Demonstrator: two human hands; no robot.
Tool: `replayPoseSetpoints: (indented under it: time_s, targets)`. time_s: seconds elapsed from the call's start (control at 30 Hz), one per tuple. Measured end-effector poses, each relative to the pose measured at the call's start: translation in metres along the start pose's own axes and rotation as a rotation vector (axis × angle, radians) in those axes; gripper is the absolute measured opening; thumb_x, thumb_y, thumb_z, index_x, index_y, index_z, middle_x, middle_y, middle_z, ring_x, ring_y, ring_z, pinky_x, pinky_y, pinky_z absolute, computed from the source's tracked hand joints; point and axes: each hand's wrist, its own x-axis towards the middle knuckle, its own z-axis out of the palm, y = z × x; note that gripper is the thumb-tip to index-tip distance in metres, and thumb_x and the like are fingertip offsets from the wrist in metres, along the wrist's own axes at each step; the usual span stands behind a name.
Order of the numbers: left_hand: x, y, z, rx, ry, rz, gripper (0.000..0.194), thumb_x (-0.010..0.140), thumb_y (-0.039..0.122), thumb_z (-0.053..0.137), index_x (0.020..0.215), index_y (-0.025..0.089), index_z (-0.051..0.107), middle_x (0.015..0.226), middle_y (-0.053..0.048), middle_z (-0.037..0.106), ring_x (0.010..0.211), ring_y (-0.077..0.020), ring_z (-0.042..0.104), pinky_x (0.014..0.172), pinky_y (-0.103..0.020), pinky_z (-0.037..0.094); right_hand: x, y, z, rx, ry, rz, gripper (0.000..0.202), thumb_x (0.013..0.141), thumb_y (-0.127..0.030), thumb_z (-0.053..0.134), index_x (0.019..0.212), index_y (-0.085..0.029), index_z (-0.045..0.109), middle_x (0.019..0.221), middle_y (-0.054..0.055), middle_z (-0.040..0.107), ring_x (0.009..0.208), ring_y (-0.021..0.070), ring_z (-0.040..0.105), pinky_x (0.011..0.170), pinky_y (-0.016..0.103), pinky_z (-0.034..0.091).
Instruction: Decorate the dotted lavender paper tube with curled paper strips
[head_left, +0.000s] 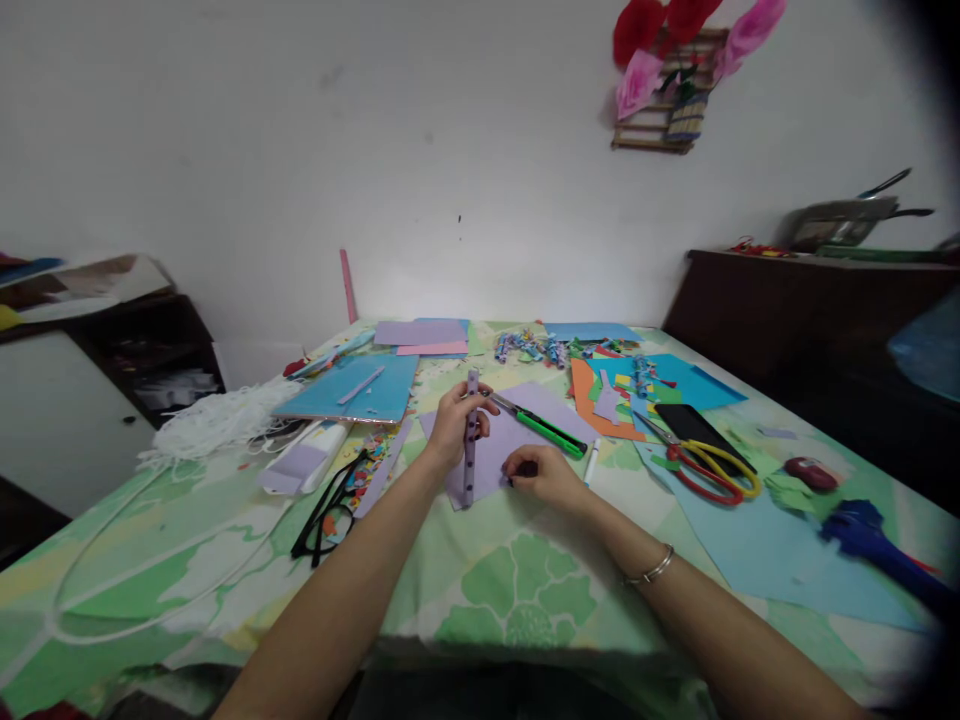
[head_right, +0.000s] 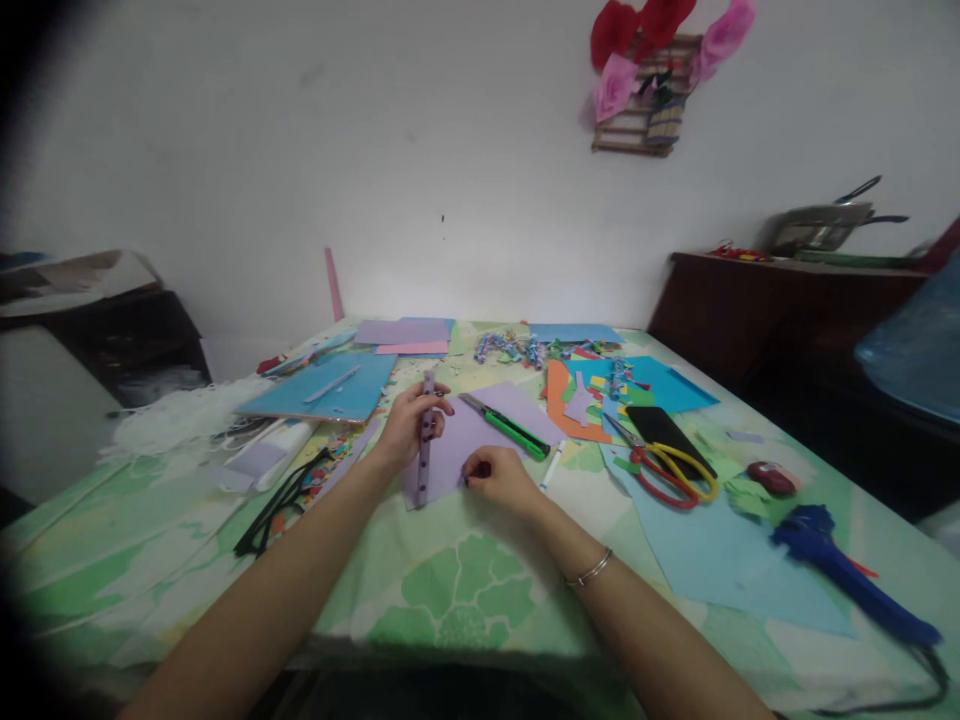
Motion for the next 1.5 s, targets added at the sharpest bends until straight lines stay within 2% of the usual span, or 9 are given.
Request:
replayPoseSetpoints:
  time_s: [0.23, 0.37, 0.57, 0.7, 0.83, 0.97, 1.1, 1.27, 1.5]
  targets:
    - [-0.008, 0.002, 0.012, -0.090, -0.118, 0.017, 0.039, 0.081, 0.051, 0.051, 0.092, 0.015, 0.056, 0.060, 0.000, 0.060, 0.031, -0.0045, 0.041, 0.033, -0.019, 0.021, -0.004, -0.007, -0.002, 0.060, 0.007, -0.006, 0.028, 0.052, -0.001, 0.052, 0.071, -0.018, 0.063, 0.063, -0.004, 0.060, 0.056, 0.0100, 0.051, 0.054, 0.020, 0.038]
    - [-0.013, 0.003, 0.019, -0.113, -0.161, 0.038, 0.030, 0.083, 0.046, 0.051, 0.091, 0.017, 0.054, 0.061, 0.001, 0.059, 0.033, -0.0047, 0.041, 0.034, -0.019, 0.022, -0.003, -0.006, -0.008, 0.144, 0.025, 0.029, 0.021, 0.057, -0.005, 0.054, 0.067, -0.018, 0.068, 0.062, -0.001, 0.065, 0.058, 0.0119, 0.056, 0.057, 0.023, 0.043]
    - [-0.017, 0.004, 0.023, -0.141, -0.146, 0.051, 0.019, 0.080, 0.034, 0.058, 0.087, 0.016, 0.057, 0.065, 0.001, 0.058, 0.045, -0.0061, 0.048, 0.041, -0.018, 0.032, 0.000, -0.013, -0.030, 0.356, 0.154, 0.094, 0.023, 0.066, -0.027, 0.063, 0.084, -0.017, 0.073, 0.083, 0.006, 0.073, 0.077, 0.0181, 0.066, 0.073, 0.032, 0.050]
    - [-0.017, 0.003, 0.025, -0.154, -0.116, 0.075, 0.020, 0.078, 0.032, 0.063, 0.088, 0.015, 0.063, 0.071, -0.001, 0.059, 0.057, -0.0086, 0.052, 0.049, -0.019, 0.040, 0.006, -0.035, -0.046, 0.625, 0.309, 0.112, 0.024, 0.060, -0.024, 0.068, 0.082, -0.017, 0.074, 0.085, 0.006, 0.073, 0.080, 0.0177, 0.065, 0.078, 0.033, 0.050]
    - [-0.016, 0.001, 0.027, -0.189, -0.068, 0.120, 0.020, 0.074, 0.029, 0.069, 0.088, 0.016, 0.067, 0.075, -0.001, 0.060, 0.065, -0.0087, 0.054, 0.060, -0.020, 0.044, 0.018, -0.066, -0.054, 0.717, 0.408, 0.136, 0.025, 0.056, -0.017, 0.066, 0.079, -0.016, 0.074, 0.078, 0.005, 0.072, 0.076, 0.0169, 0.065, 0.072, 0.030, 0.051]
    - [-0.015, -0.001, 0.028, -0.178, -0.060, 0.124, 0.024, 0.072, 0.030, 0.071, 0.091, 0.016, 0.069, 0.081, -0.002, 0.064, 0.073, -0.0102, 0.056, 0.067, -0.021, 0.045, 0.029, -0.085, -0.049, 0.635, 0.546, 0.140, 0.026, 0.057, -0.016, 0.063, 0.081, -0.015, 0.072, 0.064, 0.001, 0.066, 0.055, 0.0119, 0.060, 0.055, 0.026, 0.051]
    - [-0.014, -0.005, 0.028, -0.178, -0.103, 0.146, 0.027, 0.069, 0.031, 0.074, 0.092, 0.016, 0.068, 0.086, -0.004, 0.067, 0.078, -0.0144, 0.060, 0.071, -0.026, 0.046, 0.029, -0.085, -0.036, 0.533, 0.631, 0.097, 0.019, 0.058, -0.022, 0.066, 0.075, -0.015, 0.066, 0.056, -0.001, 0.061, 0.044, 0.0112, 0.054, 0.042, 0.023, 0.044]
    - [-0.014, -0.007, 0.027, -0.158, -0.146, 0.146, 0.029, 0.070, 0.026, 0.074, 0.097, 0.018, 0.066, 0.088, -0.004, 0.067, 0.080, -0.0138, 0.060, 0.071, -0.026, 0.046, 0.020, -0.085, -0.030, 0.333, 0.731, 0.026, 0.008, 0.064, -0.024, 0.064, 0.064, -0.016, 0.062, 0.056, 0.000, 0.061, 0.049, 0.0116, 0.055, 0.046, 0.022, 0.043]
    - [-0.016, -0.006, 0.027, -0.116, -0.182, 0.152, 0.030, 0.070, 0.026, 0.074, 0.098, 0.018, 0.067, 0.092, -0.005, 0.068, 0.085, -0.0146, 0.061, 0.077, -0.025, 0.045, 0.013, -0.096, -0.030, 0.266, 0.784, -0.046, 0.011, 0.068, -0.023, 0.061, 0.072, -0.016, 0.068, 0.061, 0.002, 0.065, 0.053, 0.0126, 0.057, 0.051, 0.023, 0.045]
